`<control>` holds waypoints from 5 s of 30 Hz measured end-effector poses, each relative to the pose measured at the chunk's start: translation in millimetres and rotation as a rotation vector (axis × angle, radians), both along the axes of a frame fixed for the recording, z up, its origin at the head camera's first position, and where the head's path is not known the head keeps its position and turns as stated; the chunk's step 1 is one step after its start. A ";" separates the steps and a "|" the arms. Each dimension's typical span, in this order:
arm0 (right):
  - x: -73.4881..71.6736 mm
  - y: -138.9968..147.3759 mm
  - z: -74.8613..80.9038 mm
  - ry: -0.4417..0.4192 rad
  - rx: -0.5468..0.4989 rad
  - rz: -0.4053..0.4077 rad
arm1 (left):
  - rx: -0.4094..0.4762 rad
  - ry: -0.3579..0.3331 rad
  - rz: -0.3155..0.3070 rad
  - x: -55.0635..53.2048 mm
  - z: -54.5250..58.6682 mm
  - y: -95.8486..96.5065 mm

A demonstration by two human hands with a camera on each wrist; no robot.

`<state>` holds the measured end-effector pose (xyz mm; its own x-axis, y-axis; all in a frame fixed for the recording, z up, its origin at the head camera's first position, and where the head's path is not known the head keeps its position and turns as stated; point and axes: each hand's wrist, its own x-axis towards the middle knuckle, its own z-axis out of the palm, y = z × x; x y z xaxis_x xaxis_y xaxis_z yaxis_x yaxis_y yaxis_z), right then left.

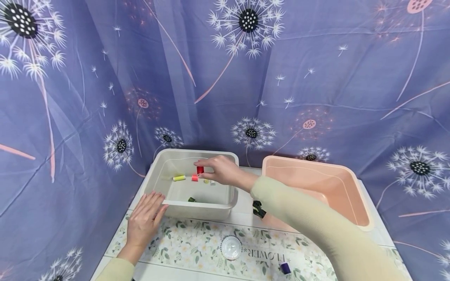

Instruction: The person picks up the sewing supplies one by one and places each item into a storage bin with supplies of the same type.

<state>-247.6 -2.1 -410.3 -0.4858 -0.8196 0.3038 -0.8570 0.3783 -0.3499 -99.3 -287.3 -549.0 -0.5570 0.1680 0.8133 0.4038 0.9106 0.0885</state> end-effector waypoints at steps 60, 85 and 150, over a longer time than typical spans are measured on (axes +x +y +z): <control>-52.5 -59.6 -41.7 -0.156 0.417 -0.086 | 0.031 0.033 -0.006 -2.1 -3.5 1.6; -51.6 -17.9 -27.8 -0.164 0.376 -0.134 | 0.034 0.030 0.003 -1.6 -1.0 3.5; 62.6 122.0 -1.3 -0.215 0.126 -0.063 | 0.013 -0.062 0.037 3.3 -0.8 1.5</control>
